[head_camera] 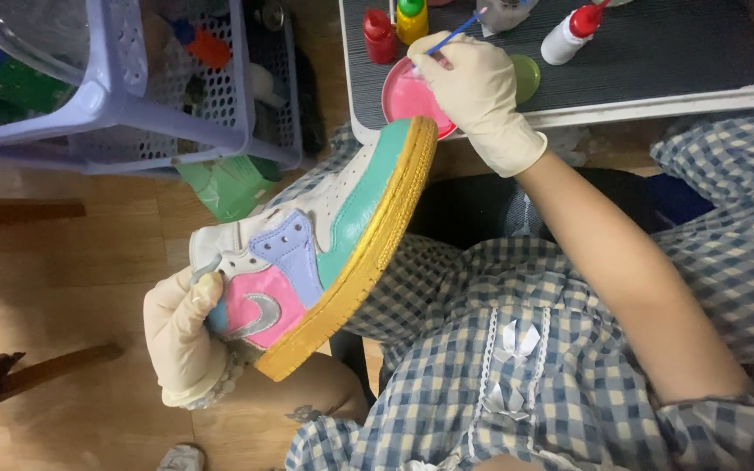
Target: Painting the side panels and midsole of a sneaker with various colors using a small paintbrush.
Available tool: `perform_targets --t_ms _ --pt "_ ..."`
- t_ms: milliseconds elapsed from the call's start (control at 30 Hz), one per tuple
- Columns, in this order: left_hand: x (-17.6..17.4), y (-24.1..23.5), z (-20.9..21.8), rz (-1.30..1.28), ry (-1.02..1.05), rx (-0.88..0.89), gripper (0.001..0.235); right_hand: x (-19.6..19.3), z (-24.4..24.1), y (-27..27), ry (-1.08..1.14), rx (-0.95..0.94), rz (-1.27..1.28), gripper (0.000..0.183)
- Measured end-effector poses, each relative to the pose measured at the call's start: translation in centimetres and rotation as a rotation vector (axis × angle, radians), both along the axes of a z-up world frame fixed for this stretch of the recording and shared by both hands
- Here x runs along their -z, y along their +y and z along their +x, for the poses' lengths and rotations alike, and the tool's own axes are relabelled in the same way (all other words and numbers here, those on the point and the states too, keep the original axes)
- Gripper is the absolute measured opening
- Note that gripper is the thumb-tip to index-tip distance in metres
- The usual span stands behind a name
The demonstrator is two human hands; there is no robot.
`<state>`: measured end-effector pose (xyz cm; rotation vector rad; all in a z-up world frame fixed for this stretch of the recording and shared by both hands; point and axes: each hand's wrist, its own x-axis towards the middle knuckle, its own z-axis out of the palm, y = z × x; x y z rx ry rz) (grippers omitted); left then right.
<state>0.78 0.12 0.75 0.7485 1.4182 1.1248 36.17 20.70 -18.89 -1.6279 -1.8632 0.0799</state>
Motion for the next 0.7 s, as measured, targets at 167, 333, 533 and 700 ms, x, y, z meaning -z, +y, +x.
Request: perform_targets --t_ms 167,333,533,700 --pt "0.1 -0.1 0.0 -0.016 -0.010 -0.009 0.037 -0.3 0.3 0.2 -0.015 0.028 0.018 0.043" --pt "2.1 -0.4 -1.6 0.118 -0.027 0.001 0.030 -0.6 0.1 0.1 0.013 0.029 0.078 0.031" --pt "1.9 -0.4 -1.3 0.123 0.002 0.001 0.034 0.6 0.1 0.5 0.013 0.118 0.100 0.035" --pt "2.0 -0.4 -1.3 0.105 -0.047 -0.040 0.029 -0.4 -0.1 0.2 0.053 0.104 0.086 0.030"
